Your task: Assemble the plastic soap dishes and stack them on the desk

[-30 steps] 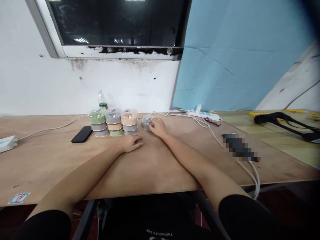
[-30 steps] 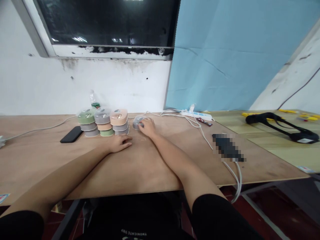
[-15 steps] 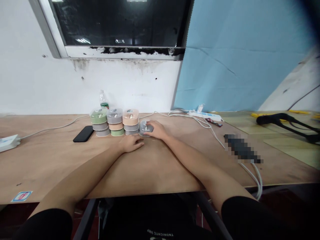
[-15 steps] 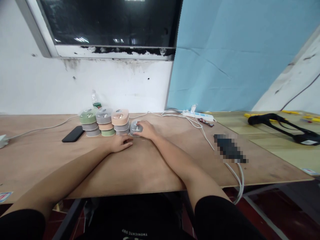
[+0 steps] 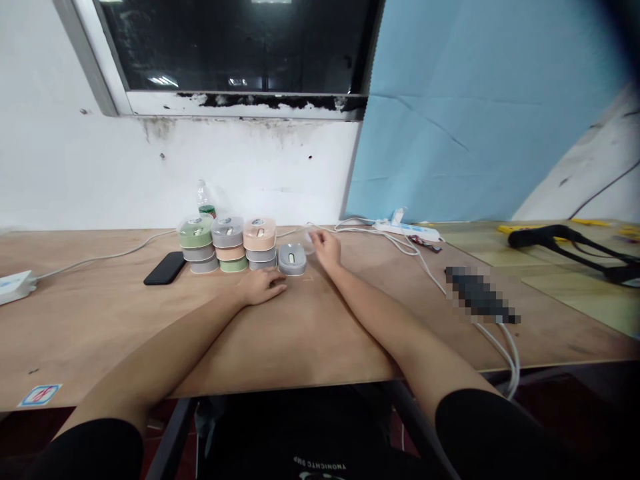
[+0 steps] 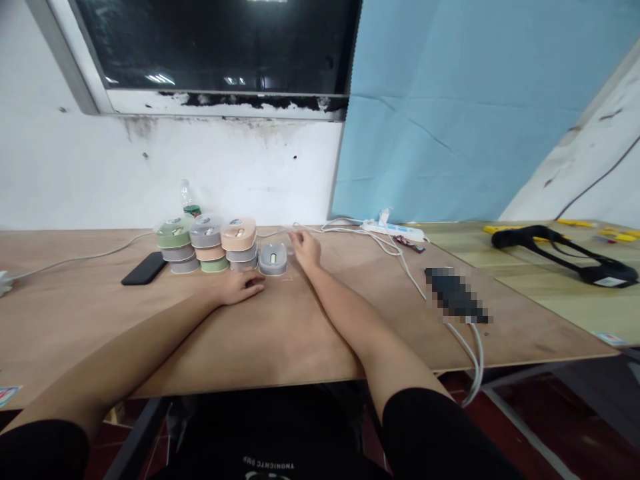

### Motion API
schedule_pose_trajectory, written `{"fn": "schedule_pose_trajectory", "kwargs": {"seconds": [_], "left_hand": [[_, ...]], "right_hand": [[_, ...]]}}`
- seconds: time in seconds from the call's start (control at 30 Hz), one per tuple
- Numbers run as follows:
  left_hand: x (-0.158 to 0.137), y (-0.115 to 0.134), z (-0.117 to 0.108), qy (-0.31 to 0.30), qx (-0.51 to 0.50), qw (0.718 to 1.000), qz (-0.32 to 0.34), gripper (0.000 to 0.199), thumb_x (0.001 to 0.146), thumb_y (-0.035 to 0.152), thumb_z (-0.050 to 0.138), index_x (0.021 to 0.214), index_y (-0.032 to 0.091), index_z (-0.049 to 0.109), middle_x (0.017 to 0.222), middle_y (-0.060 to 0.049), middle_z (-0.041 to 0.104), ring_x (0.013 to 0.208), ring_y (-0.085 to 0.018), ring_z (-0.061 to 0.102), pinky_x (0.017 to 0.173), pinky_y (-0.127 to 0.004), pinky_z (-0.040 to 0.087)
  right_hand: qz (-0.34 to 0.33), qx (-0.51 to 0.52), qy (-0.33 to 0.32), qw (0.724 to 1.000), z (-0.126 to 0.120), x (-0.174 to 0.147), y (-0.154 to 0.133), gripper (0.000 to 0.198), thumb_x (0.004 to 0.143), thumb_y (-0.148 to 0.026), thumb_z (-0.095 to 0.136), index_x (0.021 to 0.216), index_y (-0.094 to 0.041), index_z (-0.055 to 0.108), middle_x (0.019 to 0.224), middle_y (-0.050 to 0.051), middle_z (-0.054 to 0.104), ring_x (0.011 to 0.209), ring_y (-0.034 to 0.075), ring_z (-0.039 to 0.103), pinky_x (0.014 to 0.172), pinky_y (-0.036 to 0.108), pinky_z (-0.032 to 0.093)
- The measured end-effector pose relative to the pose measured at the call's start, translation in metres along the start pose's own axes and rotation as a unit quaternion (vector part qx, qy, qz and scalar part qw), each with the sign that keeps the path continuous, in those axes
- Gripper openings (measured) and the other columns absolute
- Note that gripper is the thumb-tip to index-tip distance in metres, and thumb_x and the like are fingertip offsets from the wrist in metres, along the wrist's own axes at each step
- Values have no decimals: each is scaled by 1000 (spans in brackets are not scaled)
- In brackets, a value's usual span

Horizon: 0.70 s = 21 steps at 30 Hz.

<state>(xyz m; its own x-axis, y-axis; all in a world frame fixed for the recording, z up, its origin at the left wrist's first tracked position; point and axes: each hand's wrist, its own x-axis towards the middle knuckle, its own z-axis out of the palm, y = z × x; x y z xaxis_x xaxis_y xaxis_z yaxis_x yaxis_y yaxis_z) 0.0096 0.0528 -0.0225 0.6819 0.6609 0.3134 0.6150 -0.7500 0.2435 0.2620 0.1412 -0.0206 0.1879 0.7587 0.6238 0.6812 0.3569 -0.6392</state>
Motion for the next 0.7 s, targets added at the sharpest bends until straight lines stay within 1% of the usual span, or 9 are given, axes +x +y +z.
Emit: {"fn": "schedule_pose_trajectory", "kwargs": {"seconds": [0.07,0.1,0.17,0.27,0.37,0.47,0.53,0.6,0.7], "left_hand": [[0,0,0,-1,4,1000,-1,36,92,44,51,116,21,64,100,-7,66,82,-20,64,72,-32,50],[0,0,0,0,6,1000,0,36,92,44,50,116,21,64,99,-7,66,82,-20,64,72,-33,50],[0,0,-1,2,8,1000,5,37,92,44,50,116,20,63,99,-7,66,83,-20,64,73,-33,50],[-1,0,-1,4,7,1000,8,37,92,44,50,116,20,63,100,-8,66,83,-20,64,73,-33,50],[-1,1,-2,1,5,1000,6,36,92,44,50,116,20,63,100,-8,66,83,-20,64,73,-33,51],[0,1,-2,-2,5,1000,3,36,92,43,50,117,21,63,100,-7,66,83,-20,64,74,-33,51],[0,1,-2,-5,5,1000,1,36,92,44,50,118,21,63,101,-7,66,83,-19,64,76,-33,51],[0,1,-2,-6,8,1000,2,37,92,44,50,118,21,62,102,-8,65,85,-20,64,77,-33,51],[-1,0,-2,0,26,1000,3,39,93,46,49,119,21,62,106,-9,63,88,-21,63,78,-33,51]], "right_hand": [[73,-54,38,995,-5,7,9,45,90,-56,46,108,-19,64,86,7,72,84,23,66,78,33,48],[105,-82,38,990,-9,9,14,45,88,-54,49,113,-19,61,87,8,72,86,24,66,78,33,48],[149,-129,10,980,-14,14,24,50,85,-52,55,122,-17,56,93,11,71,90,26,66,80,34,48],[162,-162,-49,972,-17,15,33,53,84,-53,56,122,-16,57,106,14,70,97,27,65,83,35,47],[123,-182,-111,969,-13,12,32,44,86,-56,52,104,-18,67,103,12,71,96,25,65,83,33,47],[38,-172,-175,969,-9,7,26,40,87,-54,53,95,-19,71,97,9,72,92,22,66,82,30,47],[-19,-146,-209,967,-8,3,22,38,87,-49,56,105,-19,70,97,7,73,90,21,66,82,29,47],[-56,-117,-224,966,-8,1,16,41,88,-40,57,122,-19,63,100,6,73,92,20,65,85,29,47],[-94,-96,-207,969,-8,-3,3,42,90,-28,54,130,-17,57,105,7,71,96,19,64,89,29,46]]}}
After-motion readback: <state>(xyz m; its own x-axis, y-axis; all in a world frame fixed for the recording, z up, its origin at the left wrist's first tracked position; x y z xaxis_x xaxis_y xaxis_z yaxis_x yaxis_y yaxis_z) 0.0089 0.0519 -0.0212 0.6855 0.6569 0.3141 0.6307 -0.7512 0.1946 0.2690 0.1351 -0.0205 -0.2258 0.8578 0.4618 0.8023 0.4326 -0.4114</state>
